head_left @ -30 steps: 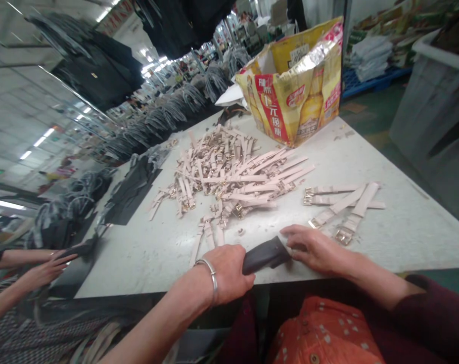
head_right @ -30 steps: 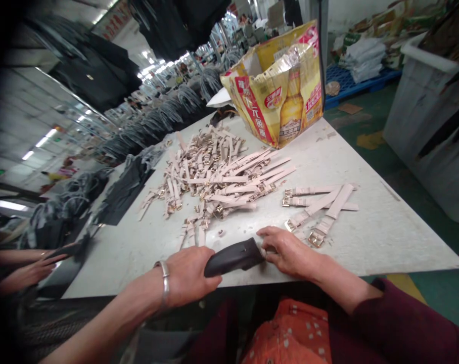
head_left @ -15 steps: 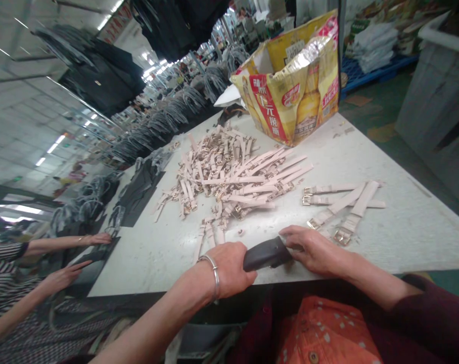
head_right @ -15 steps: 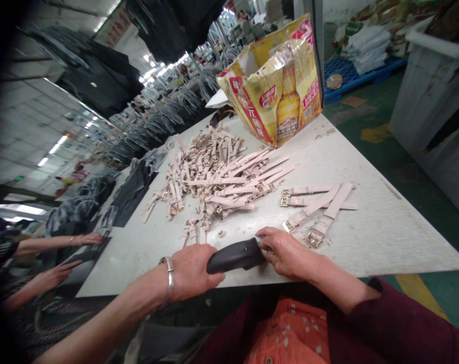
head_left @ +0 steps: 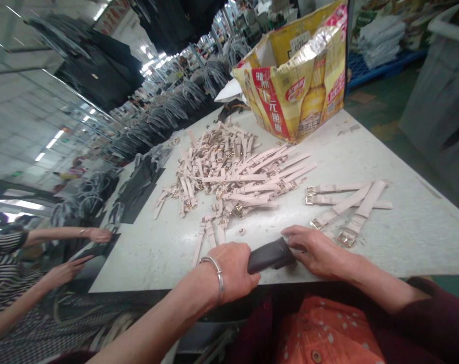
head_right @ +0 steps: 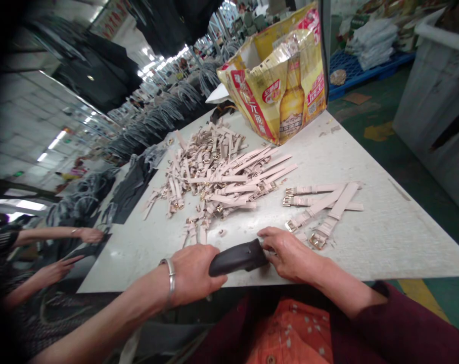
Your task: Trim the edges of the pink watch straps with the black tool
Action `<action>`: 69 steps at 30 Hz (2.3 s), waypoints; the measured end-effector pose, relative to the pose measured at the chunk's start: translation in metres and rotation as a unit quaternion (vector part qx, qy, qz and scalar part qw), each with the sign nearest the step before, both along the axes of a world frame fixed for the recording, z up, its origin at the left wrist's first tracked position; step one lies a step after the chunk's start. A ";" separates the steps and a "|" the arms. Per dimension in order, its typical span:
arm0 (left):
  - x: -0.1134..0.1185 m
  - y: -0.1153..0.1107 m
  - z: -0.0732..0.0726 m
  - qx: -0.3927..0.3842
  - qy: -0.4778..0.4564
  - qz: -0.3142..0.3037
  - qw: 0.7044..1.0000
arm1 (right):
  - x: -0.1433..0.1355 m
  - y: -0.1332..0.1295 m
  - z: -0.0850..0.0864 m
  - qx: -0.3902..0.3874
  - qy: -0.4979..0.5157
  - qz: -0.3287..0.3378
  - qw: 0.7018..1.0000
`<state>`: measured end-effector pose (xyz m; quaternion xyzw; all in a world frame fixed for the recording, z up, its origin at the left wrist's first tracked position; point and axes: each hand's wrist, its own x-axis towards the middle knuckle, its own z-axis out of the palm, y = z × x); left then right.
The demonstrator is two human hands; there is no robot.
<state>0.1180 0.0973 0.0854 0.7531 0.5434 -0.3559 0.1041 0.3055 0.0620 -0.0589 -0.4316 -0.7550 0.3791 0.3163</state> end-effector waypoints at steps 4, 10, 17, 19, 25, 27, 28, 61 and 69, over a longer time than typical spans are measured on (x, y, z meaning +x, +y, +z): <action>-0.008 -0.015 -0.003 0.006 -0.022 0.036 0.999 | 0.001 0.000 -0.002 0.000 0.008 0.000 1.000; -0.013 -0.014 0.003 -0.002 -0.023 0.039 0.999 | 0.002 -0.001 -0.002 0.007 0.009 -0.006 1.000; 0.003 -0.003 0.002 0.006 -0.008 0.009 1.000 | 0.001 0.000 -0.001 0.015 0.022 0.009 1.000; 0.001 -0.006 -0.002 0.012 -0.014 0.010 1.000 | 0.001 0.000 0.000 0.011 0.019 0.006 1.000; -0.024 -0.017 -0.007 0.014 -0.084 0.082 0.993 | 0.002 0.000 0.001 0.019 0.016 0.003 1.000; -0.034 -0.020 -0.004 0.013 -0.095 0.112 0.989 | 0.002 -0.001 -0.001 0.025 0.009 -0.002 1.000; -0.038 -0.021 -0.003 0.009 -0.097 0.121 0.988 | 0.002 -0.001 -0.002 0.027 0.007 -0.006 1.000; -0.088 -0.081 -0.042 0.065 -0.177 0.209 0.960 | -0.012 -0.017 -0.010 0.165 -0.153 -0.088 0.970; -0.085 -0.080 -0.036 0.063 -0.180 0.173 0.966 | -0.007 -0.026 -0.006 0.116 -0.057 -0.007 0.992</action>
